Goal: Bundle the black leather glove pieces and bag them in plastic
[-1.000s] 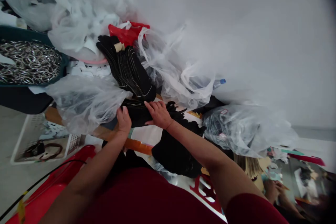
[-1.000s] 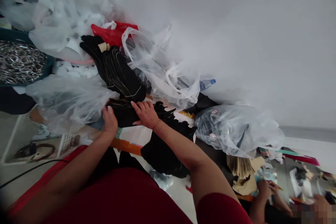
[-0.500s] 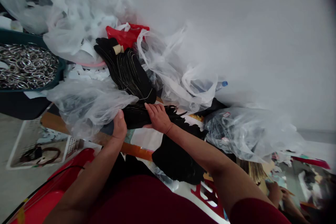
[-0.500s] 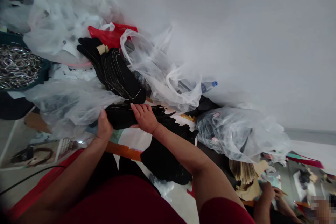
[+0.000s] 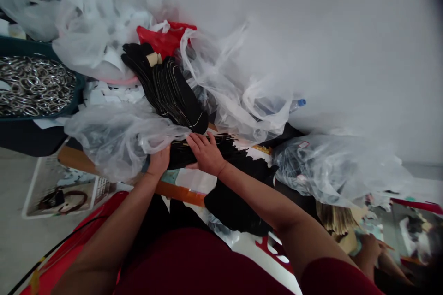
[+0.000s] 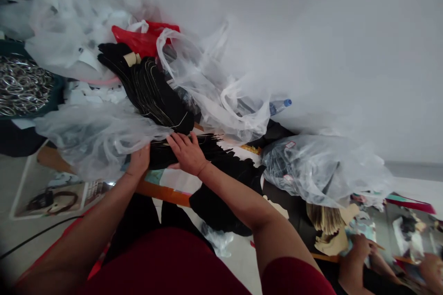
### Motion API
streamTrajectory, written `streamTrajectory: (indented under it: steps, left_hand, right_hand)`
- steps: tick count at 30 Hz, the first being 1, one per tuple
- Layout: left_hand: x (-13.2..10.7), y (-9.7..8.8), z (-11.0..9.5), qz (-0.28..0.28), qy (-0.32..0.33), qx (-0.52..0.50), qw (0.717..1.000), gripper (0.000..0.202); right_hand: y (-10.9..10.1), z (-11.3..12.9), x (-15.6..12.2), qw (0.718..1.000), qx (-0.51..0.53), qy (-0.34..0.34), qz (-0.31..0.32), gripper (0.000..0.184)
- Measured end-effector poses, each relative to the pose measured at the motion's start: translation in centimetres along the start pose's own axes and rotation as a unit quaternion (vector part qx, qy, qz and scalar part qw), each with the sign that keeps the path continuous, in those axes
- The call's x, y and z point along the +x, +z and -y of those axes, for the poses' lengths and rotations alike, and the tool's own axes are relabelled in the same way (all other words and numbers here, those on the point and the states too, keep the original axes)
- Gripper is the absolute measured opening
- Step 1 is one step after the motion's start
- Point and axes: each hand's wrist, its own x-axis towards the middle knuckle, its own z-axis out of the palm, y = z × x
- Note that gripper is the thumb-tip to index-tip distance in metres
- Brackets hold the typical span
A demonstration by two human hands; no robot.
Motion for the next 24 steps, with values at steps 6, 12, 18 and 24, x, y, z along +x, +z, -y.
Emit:
streamTrajectory:
  steps: [6, 12, 18, 24]
  left_hand:
    - [0.1, -1.0, -2.7, -0.056, 0.044, -0.028, 0.997, 0.063]
    - [-2.4, -0.2, -2.8, -0.075, 0.063, -0.003, 0.995, 0.069]
    - [-0.4, -0.7, -4.5, -0.043, 0.084, -0.007, 0.996, 0.068]
    - [-1.3, -1.7, -4.0, -0.011, 0.054, 0.01, 0.998, 0.063]
  right_hand:
    - [0.1, 0.6, 0.6, 1.0, 0.008, -0.005, -0.02, 0.119]
    - [0.9, 1.6, -0.5, 0.999, 0.018, -0.007, -0.027, 0.117]
    - [0.4, 2.1, 0.8, 1.0, -0.003, 0.012, -0.015, 0.12]
    - [0.6, 1.7, -0.5, 1.0, 0.013, 0.007, -0.017, 0.119]
